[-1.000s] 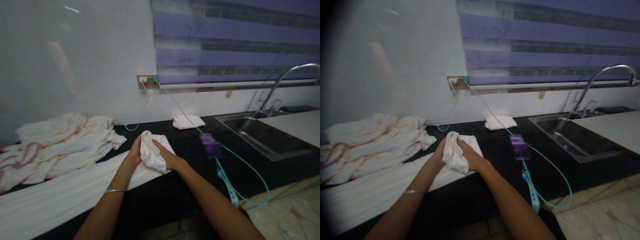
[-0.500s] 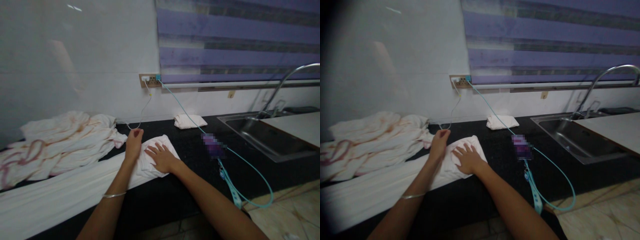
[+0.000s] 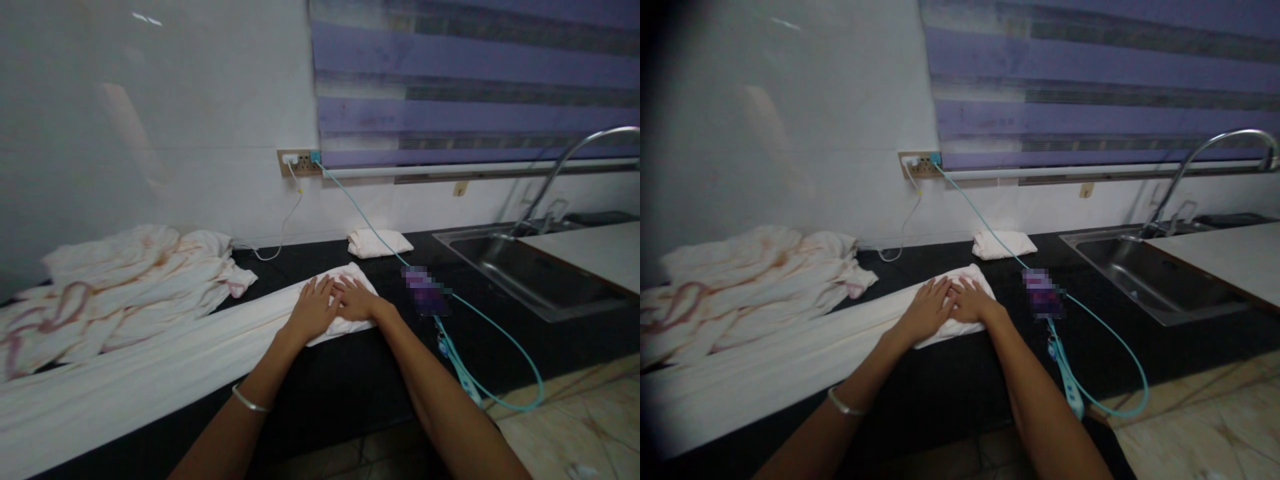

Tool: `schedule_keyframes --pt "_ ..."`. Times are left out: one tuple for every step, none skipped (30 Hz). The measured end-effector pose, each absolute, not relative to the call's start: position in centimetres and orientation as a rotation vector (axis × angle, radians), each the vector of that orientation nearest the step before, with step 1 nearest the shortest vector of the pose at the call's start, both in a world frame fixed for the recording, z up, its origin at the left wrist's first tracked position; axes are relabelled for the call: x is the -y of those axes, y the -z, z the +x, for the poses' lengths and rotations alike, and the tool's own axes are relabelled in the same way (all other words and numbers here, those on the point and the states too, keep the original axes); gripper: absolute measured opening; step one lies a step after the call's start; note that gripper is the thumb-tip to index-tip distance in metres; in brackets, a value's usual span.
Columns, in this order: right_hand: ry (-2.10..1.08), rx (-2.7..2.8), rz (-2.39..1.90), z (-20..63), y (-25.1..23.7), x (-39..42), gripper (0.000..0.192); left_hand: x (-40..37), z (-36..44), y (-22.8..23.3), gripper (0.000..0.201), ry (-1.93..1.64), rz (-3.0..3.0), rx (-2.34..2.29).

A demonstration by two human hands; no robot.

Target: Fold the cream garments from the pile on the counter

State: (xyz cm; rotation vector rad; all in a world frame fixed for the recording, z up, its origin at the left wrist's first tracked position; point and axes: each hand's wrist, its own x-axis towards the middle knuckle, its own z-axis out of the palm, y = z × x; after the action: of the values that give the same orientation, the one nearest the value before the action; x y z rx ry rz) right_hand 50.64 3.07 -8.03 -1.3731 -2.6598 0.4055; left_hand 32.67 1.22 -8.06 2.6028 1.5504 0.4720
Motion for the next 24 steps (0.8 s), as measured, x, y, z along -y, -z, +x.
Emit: schedule_keyframes --pt "-0.421 2.646 -1.385 51.4 8.2 -3.2 0.08 -1.2 32.7 8.1 0.068 -0.452 2.585 -1.585" --pt "-0.438 2.625 -1.393 52.0 8.3 -3.3 0.08 -1.2 32.6 8.1 0.071 -0.43 2.551 -1.633" --pt "-0.451 2.601 -1.389 52.6 8.4 -3.3 0.079 -1.2 32.6 8.1 0.073 -0.405 2.51 -1.68" --pt "-0.451 2.577 -1.37 53.0 8.4 -3.4 0.079 -1.2 32.5 8.0 0.074 -0.376 2.469 -1.716" --pt "-0.432 2.546 -1.343 53.5 8.4 -3.5 0.078 -1.2 32.4 7.9 0.075 -0.345 2.436 -1.735" --pt "-0.393 2.499 -1.327 53.9 8.3 -3.6 0.077 -1.2 32.4 7.9 0.075 -0.319 2.415 -1.74" --pt "-0.341 2.429 -1.338 54.3 8.0 -3.7 0.073 -1.1 32.3 7.8 0.074 -0.3 2.404 -1.74" --pt "-0.284 2.326 -1.398 54.7 7.7 -3.8 0.068 -1.1 32.3 7.7 0.073 -0.287 2.4 -1.746" --pt "-0.231 2.189 -1.512 55.2 7.3 -3.9 0.063 -1.1 32.4 7.6 0.072 -0.278 2.398 -1.761" --pt "-0.196 2.033 -1.661 55.6 6.9 -3.9 0.058 -1.1 32.4 7.6 0.072 -0.273 2.396 -1.782" --pt "-0.183 1.877 -1.827 56.1 6.6 -3.9 0.054 -1.1 32.5 7.5 0.072 -0.269 2.396 -1.801" --pt "-0.195 1.754 -1.975 56.5 6.2 -3.8 0.051 -1.1 32.5 7.5 0.072 -0.265 2.396 -1.813" --pt "-0.229 1.685 -2.082 56.8 6.0 -3.7 0.049 -1.1 32.6 7.6 0.072 -0.261 2.396 -1.819" --pt "-0.277 1.662 -2.153 57.0 5.8 -3.5 0.048 -1.2 32.6 7.6 0.072 -0.259 2.397 -1.821" --pt "-0.336 1.684 -2.182 57.0 5.7 -3.3 0.048 -1.2 32.5 7.7 0.073 -0.258 2.398 -1.819" --pt "-0.395 1.727 -2.185 56.9 5.7 -3.1 0.049 -1.3 32.5 7.8 0.073 -0.261 2.399 -1.813" --pt "-0.445 1.769 -2.175 56.8 5.7 -3.0 0.05 -1.3 32.5 7.9 0.073 -0.268 2.399 -1.807" --pt "-0.486 1.8 -2.162 56.5 5.7 -2.8 0.048 -1.4 32.4 8.0 0.073 -0.279 2.399 -1.802" --pt "-0.518 1.822 -2.145 56.3 5.7 -2.8 0.045 -1.5 32.4 8.1 0.073 -0.291 2.397 -1.797" --pt "-0.542 1.832 -2.121 56.2 5.7 -2.8 0.041 -1.6 32.3 8.2 0.072 -0.305 2.393 -1.79" --pt "-0.562 1.832 -2.084 56.0 5.7 -2.8 0.038 -1.6 32.2 8.3 0.071 -0.324 2.384 -1.787" --pt "-0.585 1.823 -2.029 56.0 5.7 -2.9 0.036 -1.7 32.2 8.3 0.07 -0.345 2.371 -1.788" --pt "-0.621 1.81 -1.953 56.0 5.6 -3.0 0.034 -1.8 32.1 8.3 0.069 -0.377 2.363 -1.788" --pt "-0.669 1.791 -1.86 56.0 5.6 -3.1 0.033 -1.8 32.1 8.2 0.069 -0.427 2.367 -1.784"
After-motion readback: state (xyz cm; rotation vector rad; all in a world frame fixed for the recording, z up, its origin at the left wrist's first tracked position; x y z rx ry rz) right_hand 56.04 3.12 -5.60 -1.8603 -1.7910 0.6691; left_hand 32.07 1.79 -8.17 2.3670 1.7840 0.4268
